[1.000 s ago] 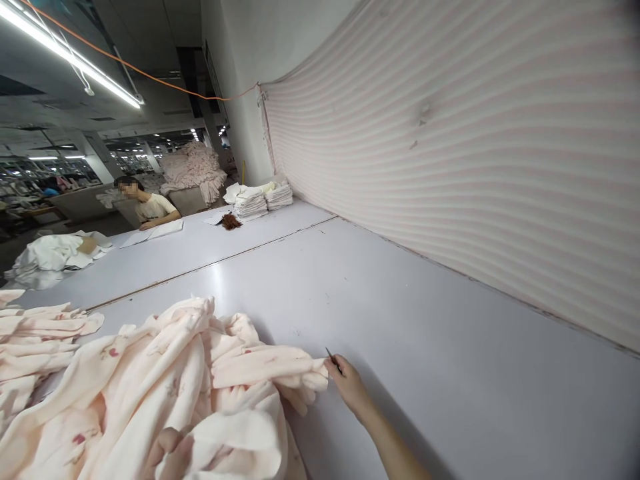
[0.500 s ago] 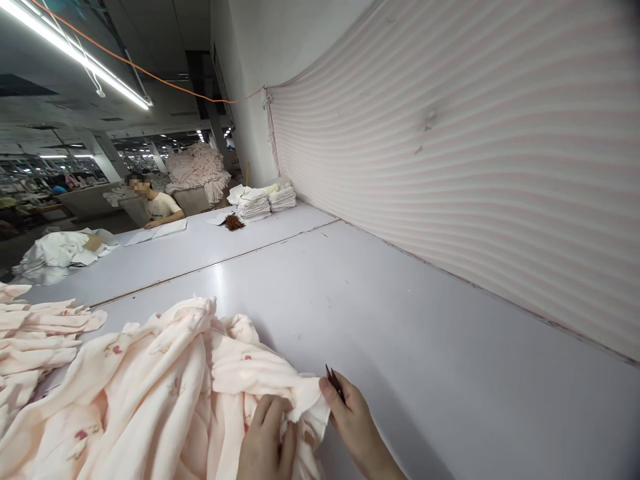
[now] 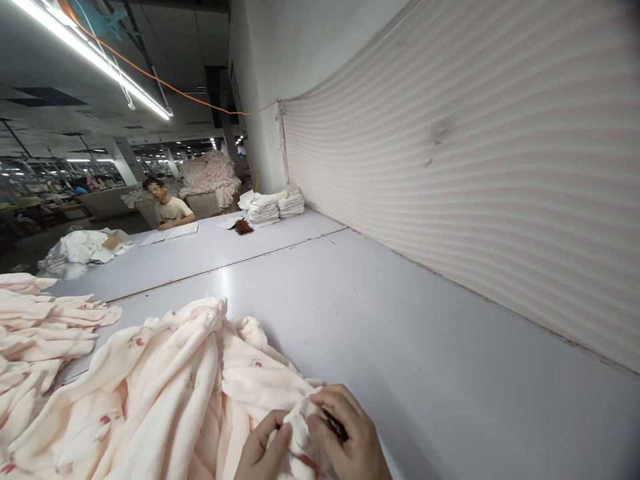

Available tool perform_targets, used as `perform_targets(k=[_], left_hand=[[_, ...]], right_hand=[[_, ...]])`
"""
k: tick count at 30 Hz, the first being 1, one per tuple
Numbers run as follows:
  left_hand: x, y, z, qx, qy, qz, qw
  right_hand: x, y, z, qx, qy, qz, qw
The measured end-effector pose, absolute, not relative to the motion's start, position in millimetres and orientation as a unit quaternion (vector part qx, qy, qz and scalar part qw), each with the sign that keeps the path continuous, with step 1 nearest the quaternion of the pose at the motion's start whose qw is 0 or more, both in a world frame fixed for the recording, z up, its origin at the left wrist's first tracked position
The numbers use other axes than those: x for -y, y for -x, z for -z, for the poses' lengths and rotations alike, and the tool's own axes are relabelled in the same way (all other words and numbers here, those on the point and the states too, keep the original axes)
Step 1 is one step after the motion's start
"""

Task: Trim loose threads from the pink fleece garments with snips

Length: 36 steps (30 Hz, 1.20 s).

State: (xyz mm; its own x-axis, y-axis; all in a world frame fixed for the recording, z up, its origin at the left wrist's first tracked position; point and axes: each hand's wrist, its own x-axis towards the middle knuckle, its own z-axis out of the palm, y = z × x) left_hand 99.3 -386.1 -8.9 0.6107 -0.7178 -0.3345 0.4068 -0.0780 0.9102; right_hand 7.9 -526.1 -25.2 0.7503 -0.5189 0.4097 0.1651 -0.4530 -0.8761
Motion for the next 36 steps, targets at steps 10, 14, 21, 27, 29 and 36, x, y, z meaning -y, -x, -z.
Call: perform_targets(k=[10,14,21,27,29,36], left_hand=[[374.3,-98.4,27.5,0.284,-0.712,0.318,0.558],[377.4,-95.6,20.1,0.298,-0.740,0.284,0.531],[377.6,-94.2,17.7,0.121,-0.620,0.391,0.669],[378.0,-94.2,18.2,0.108,-0.578,0.421,0.691],[378.6,-94.2,14.7,0.125,-0.585,0.421,0.682],[378.4,-93.2,17.4,0.157,-0.617,0.408,0.654]], right_hand=[[509.6,-8.0,17.0,-0.205,0.707,0.207,0.645],[503.1,-11.2,17.1,-0.198,0.724,0.238,0.617],[508.3,-0.5,20.2,-0.203,0.687,0.220,0.662],[515.1,9.4,14.2,-0.189,0.751,0.144,0.617],[516.1,6.9,10.3,-0.184,0.744,0.120,0.631],[521.1,2.8,6.2,-0.175,0.692,0.056,0.698]])
